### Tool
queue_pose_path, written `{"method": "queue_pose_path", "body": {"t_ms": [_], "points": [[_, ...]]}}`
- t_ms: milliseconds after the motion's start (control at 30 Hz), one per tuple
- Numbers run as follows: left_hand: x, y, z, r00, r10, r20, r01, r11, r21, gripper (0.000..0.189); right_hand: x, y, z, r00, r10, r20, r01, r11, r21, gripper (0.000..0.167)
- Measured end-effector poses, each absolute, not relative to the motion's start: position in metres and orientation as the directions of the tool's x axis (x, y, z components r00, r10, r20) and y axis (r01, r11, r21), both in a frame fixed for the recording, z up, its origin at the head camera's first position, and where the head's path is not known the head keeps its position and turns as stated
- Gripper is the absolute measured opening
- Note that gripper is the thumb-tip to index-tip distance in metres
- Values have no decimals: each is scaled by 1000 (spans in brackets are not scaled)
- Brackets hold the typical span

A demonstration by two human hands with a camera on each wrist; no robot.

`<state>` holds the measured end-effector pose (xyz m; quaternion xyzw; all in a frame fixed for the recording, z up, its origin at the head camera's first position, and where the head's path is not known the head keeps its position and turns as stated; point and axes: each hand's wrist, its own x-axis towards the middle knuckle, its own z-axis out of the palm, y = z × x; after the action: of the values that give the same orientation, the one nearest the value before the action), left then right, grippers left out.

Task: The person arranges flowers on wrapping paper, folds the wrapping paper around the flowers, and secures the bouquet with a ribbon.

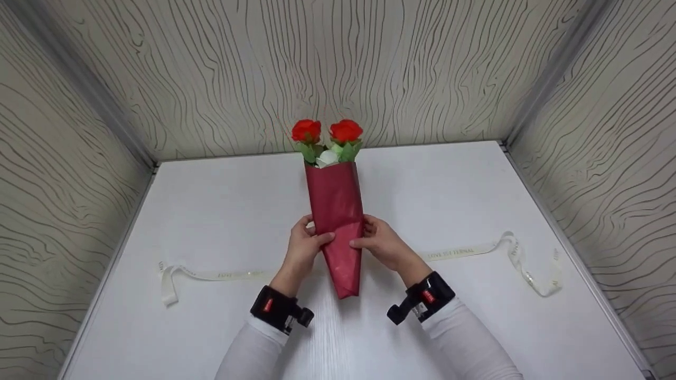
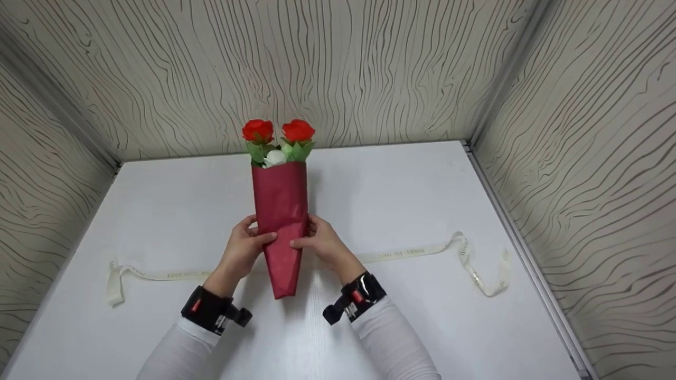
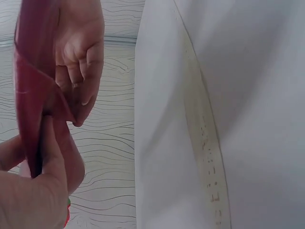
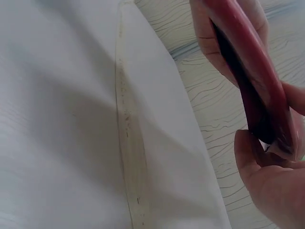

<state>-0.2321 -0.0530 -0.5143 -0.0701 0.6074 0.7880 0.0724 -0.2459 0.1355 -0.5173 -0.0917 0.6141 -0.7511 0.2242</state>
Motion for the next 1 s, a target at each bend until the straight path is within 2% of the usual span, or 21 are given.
{"method": "queue_pose_path", "body": {"t_ms": [67,133,267,367,500,633,867,1000], "points": [[-230,-51,-517,-976,56,-209,-216,-251,944,57,-249,140,-519,-878,-453,-156,271,-200,-941,66],[-228,-49,-521,-973,83,-216,-230,-243,942,58,-250,143,-521,-883,-433,-181,286,-190,-939,59],[-225,-49,-528,-962,139,-236,-256,-154,954,56,-248,147,-525,-913,-355,-202,230,-40,-972,50],[-224,-52,-535,-952,179,-246,-254,-19,967,55,-244,148,-528,-932,-304,-198,173,108,-979,43],[-223,-55,-542,-952,181,-246,-199,242,950,54,-236,148,-527,-936,-292,-198,133,229,-964,37],[-220,-54,-549,-960,149,-236,-156,415,896,56,-227,146,-524,-938,-286,-195,98,321,-942,36],[-219,-50,-561,-971,132,-199,-93,557,826,81,-231,144,-556,-952,-183,-246,139,460,-877,42],[-220,-46,-565,-976,133,-172,-53,621,782,87,-230,142,-560,-966,-145,-215,93,579,-810,48]]}}
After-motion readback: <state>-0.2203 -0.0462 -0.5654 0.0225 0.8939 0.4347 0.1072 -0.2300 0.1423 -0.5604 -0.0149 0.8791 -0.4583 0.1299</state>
